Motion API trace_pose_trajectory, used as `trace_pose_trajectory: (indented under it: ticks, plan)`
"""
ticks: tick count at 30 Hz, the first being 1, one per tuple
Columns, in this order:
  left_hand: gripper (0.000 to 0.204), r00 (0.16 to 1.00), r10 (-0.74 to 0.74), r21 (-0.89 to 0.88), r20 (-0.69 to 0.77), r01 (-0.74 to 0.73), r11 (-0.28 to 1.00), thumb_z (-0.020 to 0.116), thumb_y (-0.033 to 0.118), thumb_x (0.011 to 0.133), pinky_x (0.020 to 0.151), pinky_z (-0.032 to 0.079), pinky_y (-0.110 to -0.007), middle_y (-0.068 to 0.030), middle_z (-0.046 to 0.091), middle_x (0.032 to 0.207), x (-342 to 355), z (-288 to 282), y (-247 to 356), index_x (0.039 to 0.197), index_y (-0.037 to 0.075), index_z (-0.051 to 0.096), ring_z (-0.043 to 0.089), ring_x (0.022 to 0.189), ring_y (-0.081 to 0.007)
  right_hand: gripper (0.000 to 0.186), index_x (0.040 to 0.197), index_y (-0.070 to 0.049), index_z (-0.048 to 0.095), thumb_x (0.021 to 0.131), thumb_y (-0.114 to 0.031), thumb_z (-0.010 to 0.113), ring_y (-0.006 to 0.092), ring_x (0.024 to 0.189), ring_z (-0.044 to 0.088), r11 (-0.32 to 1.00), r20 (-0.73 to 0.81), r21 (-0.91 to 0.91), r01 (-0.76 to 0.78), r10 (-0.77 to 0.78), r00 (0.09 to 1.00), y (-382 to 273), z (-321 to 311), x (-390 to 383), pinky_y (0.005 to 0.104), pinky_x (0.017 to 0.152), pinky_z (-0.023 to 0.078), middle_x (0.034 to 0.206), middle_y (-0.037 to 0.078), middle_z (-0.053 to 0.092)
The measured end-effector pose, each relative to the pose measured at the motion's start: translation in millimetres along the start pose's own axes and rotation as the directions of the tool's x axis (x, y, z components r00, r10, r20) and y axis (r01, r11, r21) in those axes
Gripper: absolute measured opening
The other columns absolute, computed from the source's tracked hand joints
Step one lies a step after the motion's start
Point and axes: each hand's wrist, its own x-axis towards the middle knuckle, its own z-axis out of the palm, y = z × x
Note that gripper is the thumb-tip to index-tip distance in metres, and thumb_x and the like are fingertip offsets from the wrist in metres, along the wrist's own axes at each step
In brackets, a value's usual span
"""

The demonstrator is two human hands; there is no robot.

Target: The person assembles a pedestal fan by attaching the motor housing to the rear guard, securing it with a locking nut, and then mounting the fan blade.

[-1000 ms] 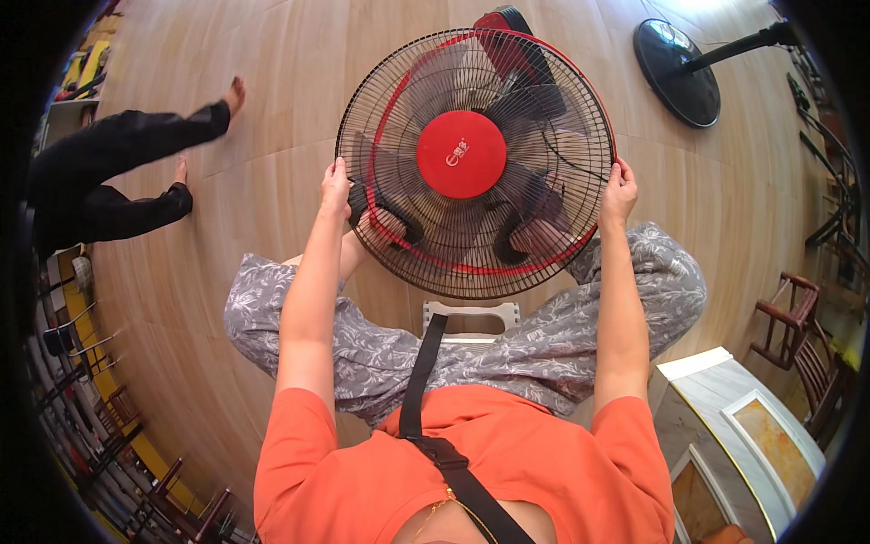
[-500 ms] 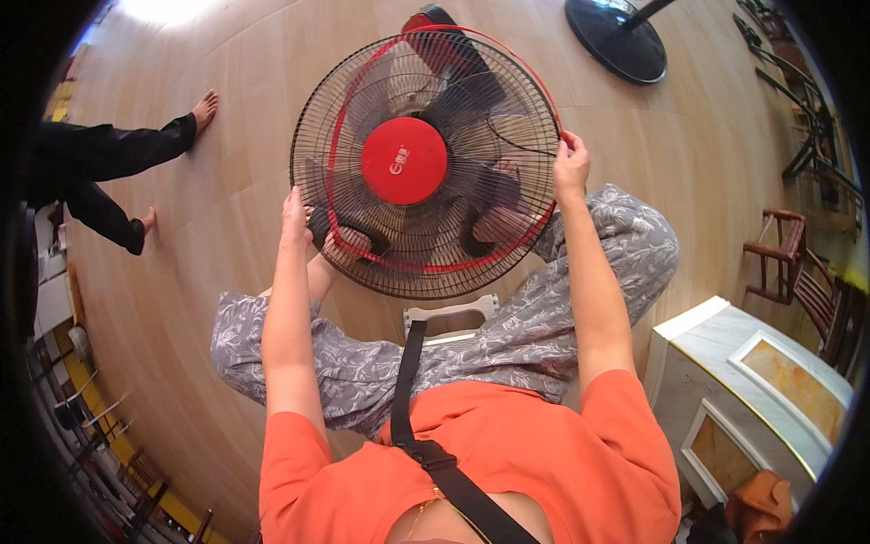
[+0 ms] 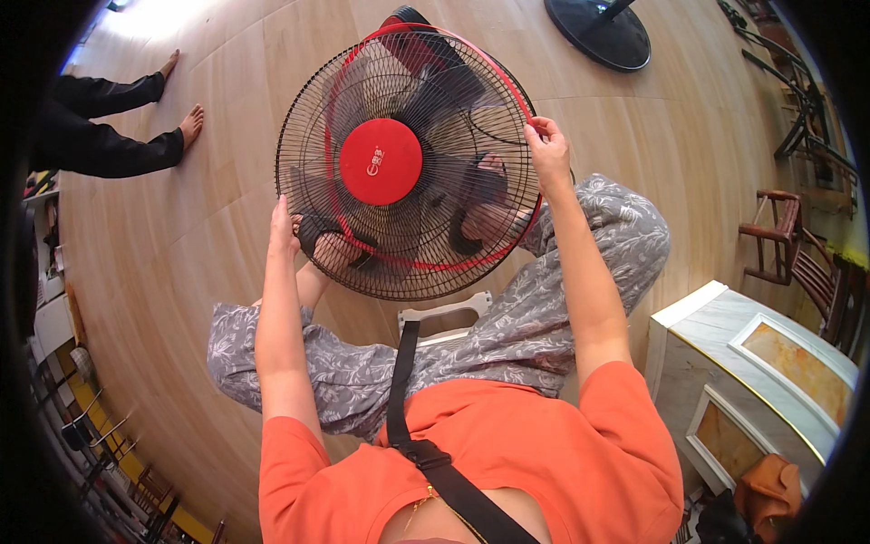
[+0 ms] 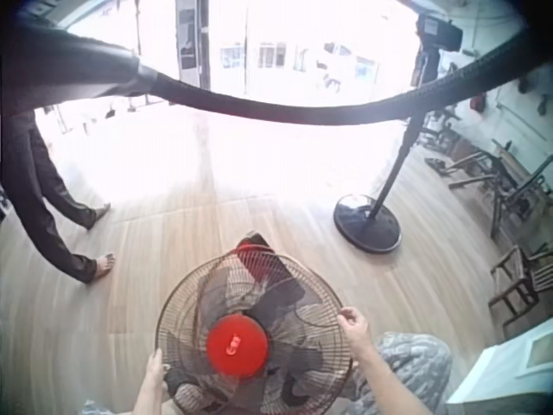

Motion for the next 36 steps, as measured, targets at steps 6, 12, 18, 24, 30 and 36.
trace_pose_trajectory:
  ticks: [6, 12, 18, 24, 30, 36]
  plan:
    - [0.036, 0.999, 0.031, 0.051, -0.013, -0.031, 0.998, 0.045, 0.038, 0.09, 0.047, 0.042, -0.024, -0.0017, 0.053, 0.073, 2.0, 2.0, -6.0, 0.109, 0.008, 0.051, 0.046, 0.054, -0.0102, 0.018, 0.09, -0.001, 0.058, 0.078, -0.013, 0.065, 0.0084, 0.073, 0.051, 0.995, -0.058, -0.099, 0.026, -0.032, 0.998, -0.3, -1.3, -1.8, 0.022, 0.069, 0.042, 0.078, 0.0, 0.059]
    - [0.04, 0.998, -0.008, -0.003, 0.069, 0.008, 1.0, 0.05, 0.04, 0.088, 0.048, 0.042, -0.024, -0.0021, 0.054, 0.076, 12.7, -8.1, -11.9, 0.109, 0.006, 0.05, 0.049, 0.059, -0.011, 0.019, 0.089, -0.003, 0.059, 0.077, -0.014, 0.066, 0.012, 0.073, 0.054, 0.955, -0.071, -0.221, 0.197, -0.217, 0.974, 4.5, 3.1, 3.0, 0.0256, 0.069, 0.043, 0.077, 0.003, 0.061]
    - [0.048, 0.999, 0.031, 0.011, -0.031, -0.031, 0.999, 0.052, 0.041, 0.086, 0.05, 0.043, -0.025, -0.0029, 0.053, 0.076, -5.1, 0.9, -1.1, 0.117, 0.005, 0.045, 0.048, 0.059, -0.0111, 0.018, 0.092, -0.006, 0.059, 0.08, -0.018, 0.064, 0.0145, 0.076, 0.057, 0.764, -0.087, -0.562, 0.317, -0.436, 0.896, 11.5, 3.4, 7.2, 0.027, 0.069, 0.045, 0.081, 0.006, 0.061]
    - [0.074, 0.998, -0.02, 0.026, 0.062, 0.018, 1.0, 0.056, 0.043, 0.083, 0.091, 0.039, -0.036, -0.0184, 0.041, 0.126, -14.2, -2.0, 6.8, 0.133, -0.001, 0.024, 0.042, 0.113, -0.0262, 0.016, 0.094, -0.007, 0.057, 0.083, -0.018, 0.061, 0.0143, 0.075, 0.057, 0.94, -0.121, -0.299, 0.161, -0.205, 0.971, 21.8, -8.0, 24.8, 0.0257, 0.067, 0.045, 0.082, 0.006, 0.061]
    - [0.072, 0.998, -0.01, 0.028, 0.056, 0.008, 1.0, 0.053, 0.044, 0.085, 0.095, 0.037, -0.037, -0.0189, 0.04, 0.128, -34.6, 10.1, 18.5, 0.133, -0.002, 0.025, 0.041, 0.116, -0.0275, 0.018, 0.099, -0.004, 0.058, 0.088, -0.018, 0.055, 0.0051, 0.071, 0.051, 0.99, -0.103, -0.106, 0.091, -0.102, 0.989, 42.1, -18.2, 37.0, 0.0188, 0.063, 0.041, 0.08, -0.001, 0.06]
    - [0.072, 1.0, 0.009, 0.075, 0.015, -0.01, 0.997, 0.05, 0.045, 0.086, 0.098, 0.033, -0.038, -0.0192, 0.035, 0.134, -32.6, 11.8, 11.7, 0.134, -0.001, 0.024, 0.036, 0.122, -0.0285, 0.02, 0.101, -0.003, 0.058, 0.089, -0.018, 0.054, 0.0053, 0.071, 0.051, 0.988, -0.054, -0.099, 0.118, -0.123, 0.991, 39.1, -17.3, 42.9, 0.0187, 0.063, 0.041, 0.079, -0.002, 0.059]
